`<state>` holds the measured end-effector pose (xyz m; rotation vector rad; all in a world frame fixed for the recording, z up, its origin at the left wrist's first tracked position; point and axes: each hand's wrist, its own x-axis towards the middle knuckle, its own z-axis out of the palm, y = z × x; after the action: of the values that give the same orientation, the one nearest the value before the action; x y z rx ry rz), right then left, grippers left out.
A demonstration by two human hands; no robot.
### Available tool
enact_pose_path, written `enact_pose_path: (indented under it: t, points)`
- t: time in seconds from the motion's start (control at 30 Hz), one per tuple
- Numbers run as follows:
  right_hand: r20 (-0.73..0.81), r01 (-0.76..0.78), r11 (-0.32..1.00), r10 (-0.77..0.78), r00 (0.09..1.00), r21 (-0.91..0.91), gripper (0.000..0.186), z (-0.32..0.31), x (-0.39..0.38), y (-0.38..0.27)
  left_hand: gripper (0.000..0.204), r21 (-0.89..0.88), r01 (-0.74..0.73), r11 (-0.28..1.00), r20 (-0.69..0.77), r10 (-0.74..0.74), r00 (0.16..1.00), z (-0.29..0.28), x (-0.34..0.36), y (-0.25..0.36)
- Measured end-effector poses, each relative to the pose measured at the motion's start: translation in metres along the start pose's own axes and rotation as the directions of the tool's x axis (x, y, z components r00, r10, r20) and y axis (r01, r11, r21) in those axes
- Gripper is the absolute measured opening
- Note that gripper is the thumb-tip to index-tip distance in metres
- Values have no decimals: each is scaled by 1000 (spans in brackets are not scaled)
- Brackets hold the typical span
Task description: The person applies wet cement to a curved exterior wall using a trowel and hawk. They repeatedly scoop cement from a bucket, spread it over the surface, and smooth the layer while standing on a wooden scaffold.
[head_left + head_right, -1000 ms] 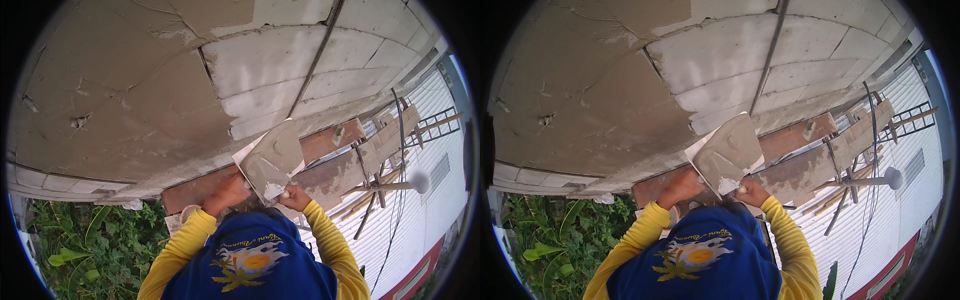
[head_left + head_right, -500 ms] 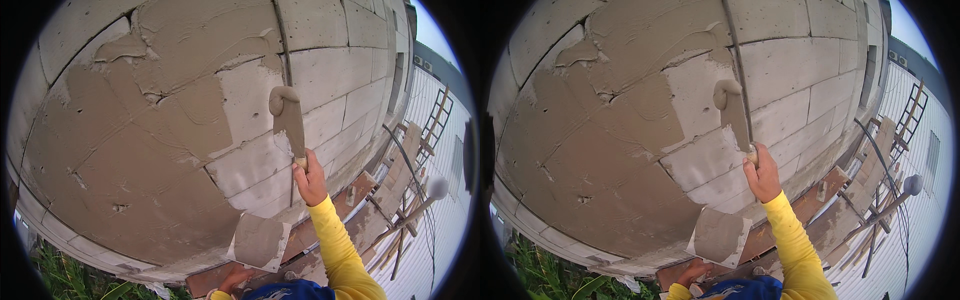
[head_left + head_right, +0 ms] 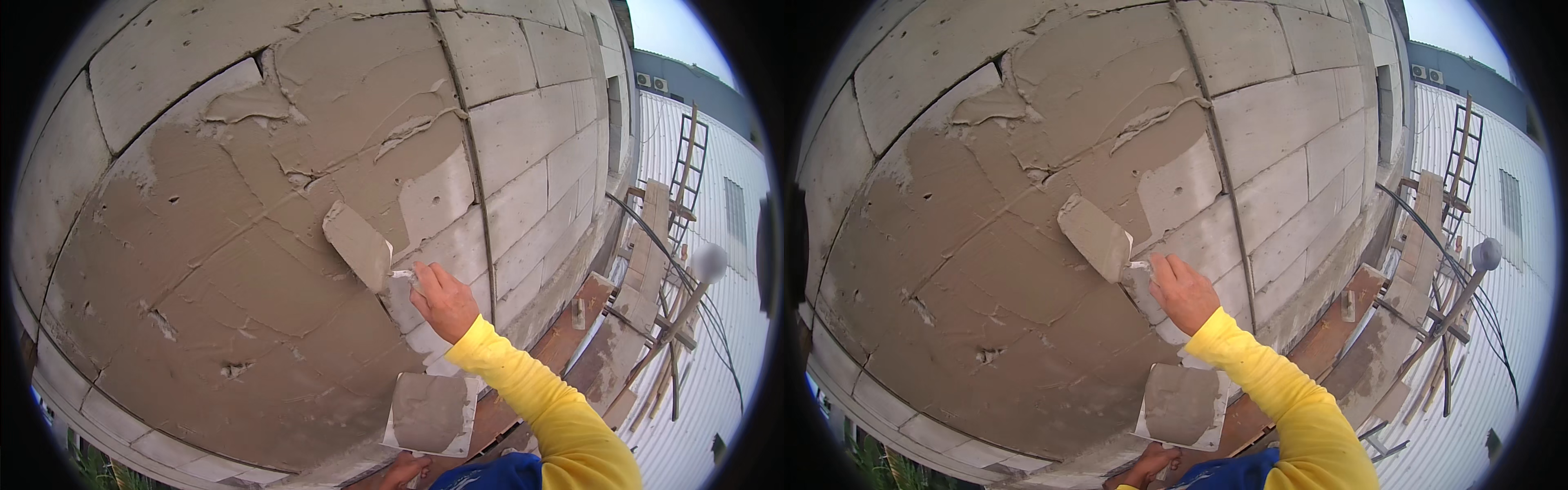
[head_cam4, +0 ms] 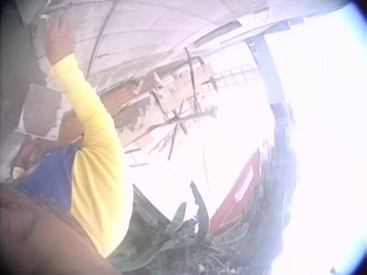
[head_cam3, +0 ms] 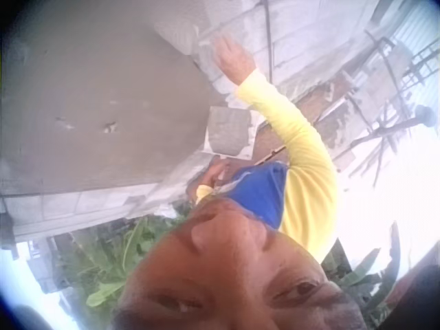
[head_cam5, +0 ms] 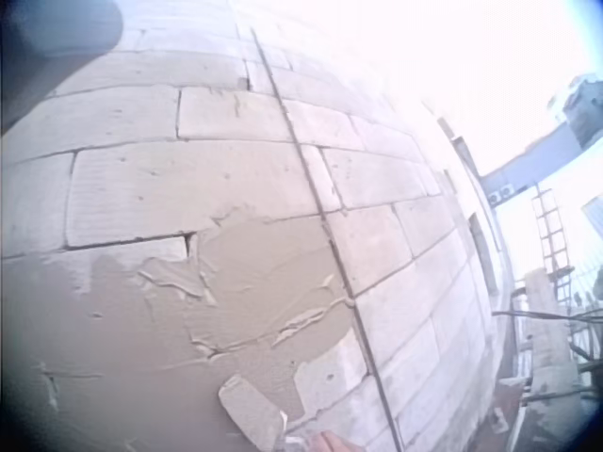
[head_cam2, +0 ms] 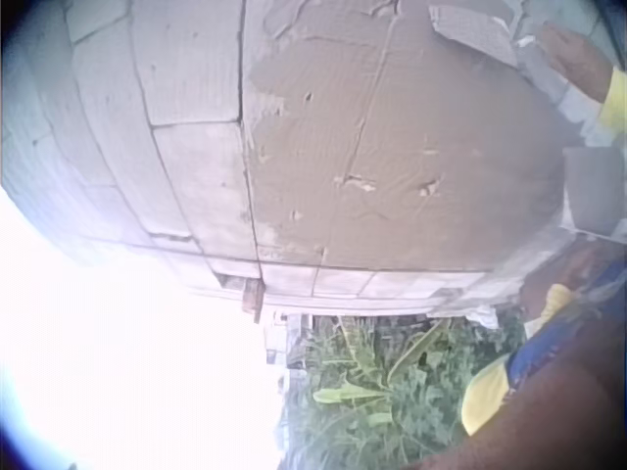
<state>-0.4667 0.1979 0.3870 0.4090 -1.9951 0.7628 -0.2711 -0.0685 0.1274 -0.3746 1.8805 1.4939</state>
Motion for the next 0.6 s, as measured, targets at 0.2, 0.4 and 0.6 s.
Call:
enact_pose_path:
  t: [0.2, 0.4, 0.6]
  points:
    - [-331, -187, 982, 171, 928, -17, 40, -47, 69, 92, 16, 73, -102, 992, 125, 93, 988, -27, 10, -24]
    - [-258, -183, 979, 154, 954, -94, 38, -51, 105, 116, 15, 19, -40, 999, 94, 38, 995, -34, 11, -39]
    - [-76, 16, 1000, -15, 997, 13, 40, -11, 57, -7, 15, -31, -16, 999, 78, 18, 997, -35, 16, -48]
